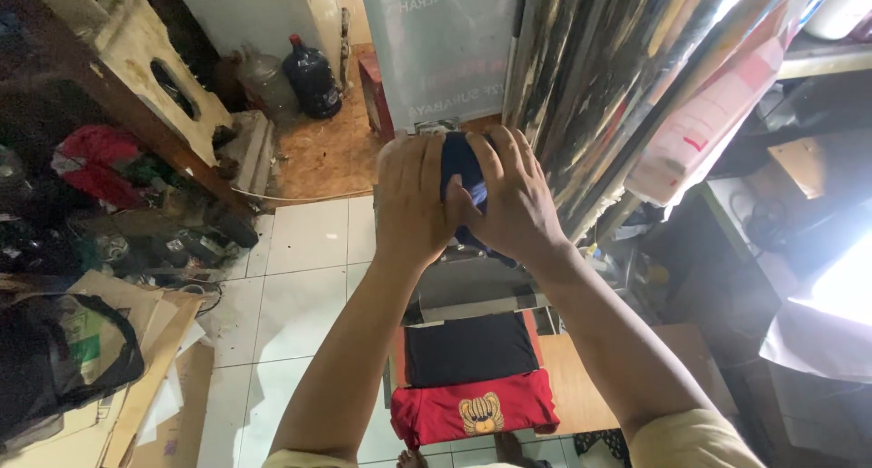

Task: The person folds a red t-shirt with a bear graphic and a black t-shirt with a bear graphic using a cardboard folding board. They place the shirts on the board, fold the sides and bottom up, and then fold the shirts in half.

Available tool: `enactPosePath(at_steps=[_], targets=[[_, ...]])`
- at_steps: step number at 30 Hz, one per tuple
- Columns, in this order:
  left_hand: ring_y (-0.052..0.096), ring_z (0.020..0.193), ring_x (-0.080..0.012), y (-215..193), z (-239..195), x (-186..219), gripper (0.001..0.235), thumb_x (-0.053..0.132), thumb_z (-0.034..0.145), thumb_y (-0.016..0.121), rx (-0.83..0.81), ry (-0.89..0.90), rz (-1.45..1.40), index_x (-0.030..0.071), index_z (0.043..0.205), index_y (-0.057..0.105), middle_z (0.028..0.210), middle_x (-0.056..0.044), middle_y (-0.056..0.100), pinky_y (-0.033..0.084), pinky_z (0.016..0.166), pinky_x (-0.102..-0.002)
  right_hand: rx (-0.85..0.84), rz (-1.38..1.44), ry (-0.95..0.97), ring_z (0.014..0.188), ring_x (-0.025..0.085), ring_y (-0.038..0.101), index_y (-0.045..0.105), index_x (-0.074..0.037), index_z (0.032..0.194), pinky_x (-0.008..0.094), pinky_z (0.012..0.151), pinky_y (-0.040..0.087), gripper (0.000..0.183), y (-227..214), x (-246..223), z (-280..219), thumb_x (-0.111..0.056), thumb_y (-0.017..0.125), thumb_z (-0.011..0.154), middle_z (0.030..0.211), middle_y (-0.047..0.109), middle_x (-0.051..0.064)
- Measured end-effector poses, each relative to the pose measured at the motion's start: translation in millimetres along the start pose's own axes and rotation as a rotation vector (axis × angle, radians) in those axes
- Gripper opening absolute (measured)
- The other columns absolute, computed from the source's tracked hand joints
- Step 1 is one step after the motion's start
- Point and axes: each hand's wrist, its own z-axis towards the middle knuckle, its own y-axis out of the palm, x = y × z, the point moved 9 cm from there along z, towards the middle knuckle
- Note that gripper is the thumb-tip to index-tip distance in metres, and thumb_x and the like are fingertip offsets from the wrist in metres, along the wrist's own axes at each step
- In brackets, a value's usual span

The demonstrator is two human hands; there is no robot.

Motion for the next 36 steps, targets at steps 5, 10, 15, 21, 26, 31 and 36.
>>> enactPosePath(at_steps=[5,10,15,21,26,31,36], targets=[[0.064,0.115,-0.0397,-1,-8,-4,0.047,0.036,0.104,0.049,-0.033,-0.019,-0.072,0.001,0.134,0.060,0.118,-0.020,0.063,0.045,0.108,-0.054,0.010,-0.007,-0.032,0.128,0.052,0.051,0.051,-0.002,0.144,0.060,0.104,0.045,0.068,-16,-14,0,-0.029,0.076,0.087,0.132,0.052,0.025],[0.059,0.109,-0.0446,-19,-46,19,0.042,0.024,0.107,0.047,-0.313,-0.047,-0.236,-0.008,0.135,0.052,0.121,-0.029,0.060,0.048,0.095,-0.057,-0.154,0.072,-0.077,0.115,0.044,0.054,0.054,0.004,0.134,0.054,0.101,0.045,0.051,-26,-31,-47,-0.035,0.057,0.100,0.124,0.055,0.024],[0.064,0.103,-0.0404,-30,-113,43,0.025,0.010,0.107,0.054,-0.436,-0.114,-0.280,-0.005,0.125,0.063,0.119,-0.021,0.066,0.052,0.093,-0.051,-0.250,0.117,-0.043,0.109,0.044,0.059,0.059,0.003,0.133,0.053,0.094,0.054,0.041,-18,-35,-123,-0.015,0.068,0.097,0.127,0.058,0.024],[0.068,0.096,-0.0348,-12,-258,81,0.030,0.026,0.102,0.061,-0.607,-0.188,-0.206,0.004,0.122,0.066,0.101,-0.015,0.066,0.052,0.089,-0.047,-0.381,0.035,0.048,0.103,0.036,0.065,0.069,-0.006,0.121,0.045,0.080,0.056,0.041,37,-27,-255,-0.025,0.073,0.085,0.108,0.063,0.015],[0.067,0.089,-0.0312,27,-374,94,0.036,0.027,0.095,0.068,-0.829,-0.177,-0.141,0.007,0.125,0.065,0.097,-0.013,0.064,0.056,0.084,-0.043,-0.499,-0.028,0.010,0.089,0.030,0.064,0.068,-0.009,0.110,0.037,0.069,0.055,0.028,96,-19,-339,-0.020,0.070,0.084,0.091,0.060,0.008],[0.068,0.083,-0.0252,81,-470,94,0.035,0.029,0.082,0.076,-1.120,-0.262,-0.097,0.018,0.113,0.064,0.091,-0.003,0.061,0.061,0.068,-0.038,-0.575,0.057,-0.033,0.081,0.027,0.058,0.066,-0.010,0.095,0.037,0.063,0.050,0.012,159,8,-419,-0.014,0.065,0.084,0.085,0.055,0.004],[0.068,0.077,-0.0285,93,-484,87,0.017,0.017,0.085,0.069,-1.138,-0.376,-0.085,0.017,0.101,0.064,0.085,-0.006,0.061,0.061,0.062,-0.040,-0.591,0.133,-0.070,0.080,0.026,0.055,0.066,-0.008,0.092,0.035,0.065,0.047,0.012,172,7,-430,-0.013,0.066,0.081,0.087,0.056,0.003]])
